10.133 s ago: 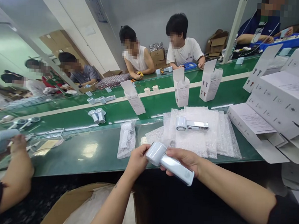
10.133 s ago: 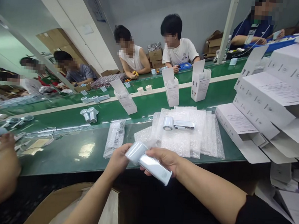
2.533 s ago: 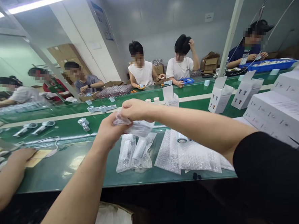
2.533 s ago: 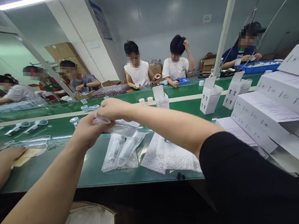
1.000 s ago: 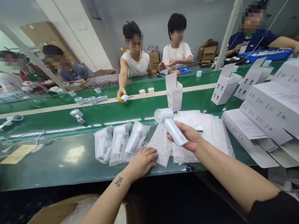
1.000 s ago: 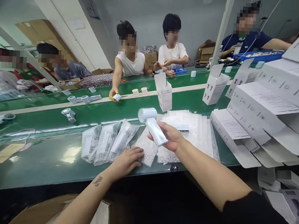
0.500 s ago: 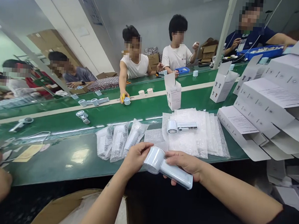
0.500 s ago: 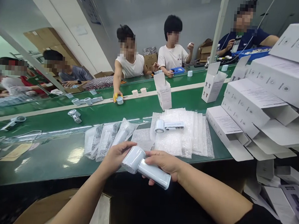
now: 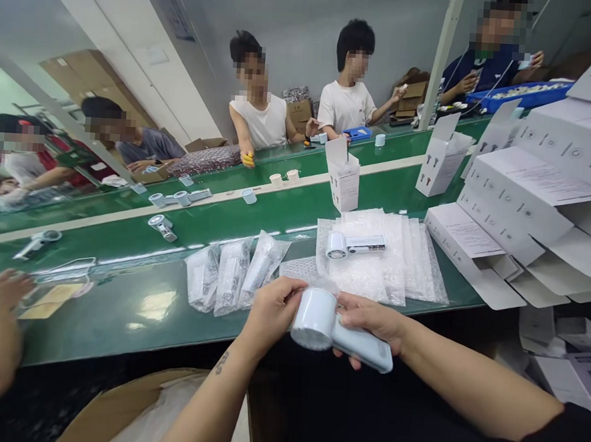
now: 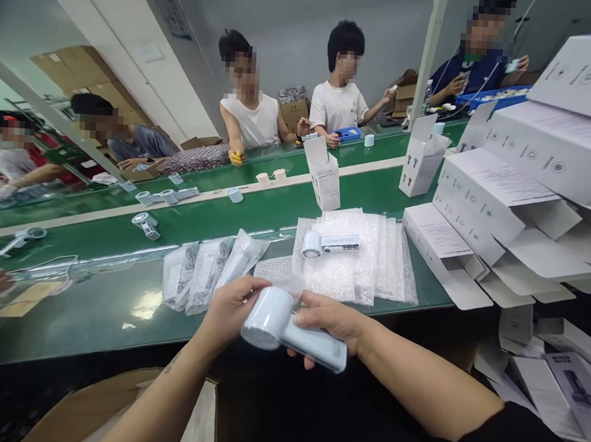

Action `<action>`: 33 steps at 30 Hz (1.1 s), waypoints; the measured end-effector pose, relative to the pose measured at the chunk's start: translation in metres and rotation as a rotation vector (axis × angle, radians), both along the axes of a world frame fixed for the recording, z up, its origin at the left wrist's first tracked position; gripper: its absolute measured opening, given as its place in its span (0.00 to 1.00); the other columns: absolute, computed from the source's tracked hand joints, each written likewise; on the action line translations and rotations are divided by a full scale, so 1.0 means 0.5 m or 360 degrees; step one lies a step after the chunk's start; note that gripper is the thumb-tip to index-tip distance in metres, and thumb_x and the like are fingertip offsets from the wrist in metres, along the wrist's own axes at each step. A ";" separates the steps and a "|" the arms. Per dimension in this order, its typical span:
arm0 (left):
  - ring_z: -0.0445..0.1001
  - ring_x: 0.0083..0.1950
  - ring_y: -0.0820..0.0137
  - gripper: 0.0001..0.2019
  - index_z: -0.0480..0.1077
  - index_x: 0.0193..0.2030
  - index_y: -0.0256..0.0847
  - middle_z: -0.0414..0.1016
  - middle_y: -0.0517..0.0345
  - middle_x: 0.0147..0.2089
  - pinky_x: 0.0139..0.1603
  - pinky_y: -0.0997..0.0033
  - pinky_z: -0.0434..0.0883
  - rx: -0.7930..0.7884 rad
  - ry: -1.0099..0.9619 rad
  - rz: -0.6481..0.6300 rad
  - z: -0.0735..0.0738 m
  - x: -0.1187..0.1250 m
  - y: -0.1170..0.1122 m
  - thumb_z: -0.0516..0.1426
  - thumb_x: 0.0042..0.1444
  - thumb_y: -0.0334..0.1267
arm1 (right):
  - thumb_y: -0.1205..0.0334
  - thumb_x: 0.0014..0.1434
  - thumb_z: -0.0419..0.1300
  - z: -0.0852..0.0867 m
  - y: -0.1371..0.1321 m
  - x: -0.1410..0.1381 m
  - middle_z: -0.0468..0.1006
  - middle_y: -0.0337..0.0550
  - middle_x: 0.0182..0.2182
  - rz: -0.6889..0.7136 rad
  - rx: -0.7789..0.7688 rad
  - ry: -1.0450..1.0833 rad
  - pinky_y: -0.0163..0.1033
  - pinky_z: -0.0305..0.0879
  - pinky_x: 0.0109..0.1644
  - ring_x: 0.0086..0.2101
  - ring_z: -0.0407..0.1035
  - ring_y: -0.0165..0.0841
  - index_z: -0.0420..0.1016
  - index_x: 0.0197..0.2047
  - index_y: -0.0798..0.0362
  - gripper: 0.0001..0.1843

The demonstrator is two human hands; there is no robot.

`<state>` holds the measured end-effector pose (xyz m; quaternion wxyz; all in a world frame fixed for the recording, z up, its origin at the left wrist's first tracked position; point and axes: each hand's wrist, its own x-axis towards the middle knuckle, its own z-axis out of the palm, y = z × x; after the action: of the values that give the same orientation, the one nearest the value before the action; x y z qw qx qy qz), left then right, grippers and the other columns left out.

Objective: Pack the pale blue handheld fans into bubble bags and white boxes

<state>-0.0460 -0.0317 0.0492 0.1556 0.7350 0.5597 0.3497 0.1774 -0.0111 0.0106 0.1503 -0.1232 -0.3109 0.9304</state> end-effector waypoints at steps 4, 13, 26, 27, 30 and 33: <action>0.75 0.29 0.71 0.11 0.75 0.38 0.38 0.78 0.57 0.30 0.30 0.73 0.72 -0.0296 -0.0268 0.0171 0.001 0.011 -0.012 0.54 0.59 0.40 | 0.60 0.53 0.65 -0.002 -0.002 -0.005 0.77 0.51 0.37 -0.0184 0.0068 -0.0288 0.34 0.74 0.22 0.31 0.75 0.36 0.67 0.52 0.58 0.24; 0.74 0.39 0.65 0.21 0.67 0.52 0.35 0.74 0.51 0.36 0.42 0.62 0.74 0.1157 0.0635 -0.0121 -0.066 0.032 -0.105 0.59 0.51 0.20 | 0.61 0.55 0.65 0.002 -0.027 0.022 0.78 0.52 0.35 -0.0486 0.0019 -0.0497 0.37 0.74 0.22 0.32 0.77 0.40 0.65 0.50 0.58 0.22; 0.70 0.34 0.67 0.12 0.65 0.46 0.37 0.71 0.52 0.33 0.35 0.65 0.73 0.0933 0.0357 0.0085 -0.085 0.147 -0.122 0.55 0.56 0.23 | 0.57 0.52 0.67 0.000 -0.032 0.012 0.73 0.42 0.33 -0.0608 0.0018 -0.0622 0.34 0.71 0.19 0.26 0.74 0.33 0.62 0.42 0.54 0.21; 0.70 0.34 0.67 0.13 0.65 0.47 0.37 0.71 0.51 0.33 0.35 0.65 0.73 0.0891 0.0397 0.0028 -0.083 0.146 -0.124 0.54 0.56 0.23 | 0.59 0.52 0.68 0.004 -0.029 0.016 0.73 0.41 0.32 -0.0594 -0.0021 -0.0624 0.35 0.71 0.19 0.26 0.74 0.33 0.61 0.43 0.53 0.22; 0.71 0.34 0.68 0.12 0.65 0.48 0.37 0.72 0.52 0.34 0.36 0.67 0.73 0.0768 0.0431 -0.0032 -0.081 0.142 -0.128 0.53 0.58 0.24 | 0.63 0.52 0.67 0.017 -0.019 0.024 0.74 0.42 0.35 -0.0490 -0.0076 -0.0568 0.36 0.73 0.21 0.28 0.76 0.36 0.56 0.54 0.50 0.30; 0.70 0.31 0.69 0.11 0.66 0.48 0.37 0.71 0.54 0.31 0.34 0.68 0.72 0.0869 0.0451 0.0142 -0.068 0.141 -0.125 0.53 0.59 0.26 | 0.65 0.56 0.63 0.032 -0.007 0.013 0.74 0.45 0.36 -0.0363 -0.0135 -0.0567 0.37 0.74 0.22 0.28 0.76 0.36 0.54 0.57 0.50 0.29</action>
<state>0.0244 -0.0940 0.0151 -0.1427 0.7656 0.4930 0.3878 0.1839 -0.0146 0.0267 0.1919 -0.3262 -0.2771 0.8832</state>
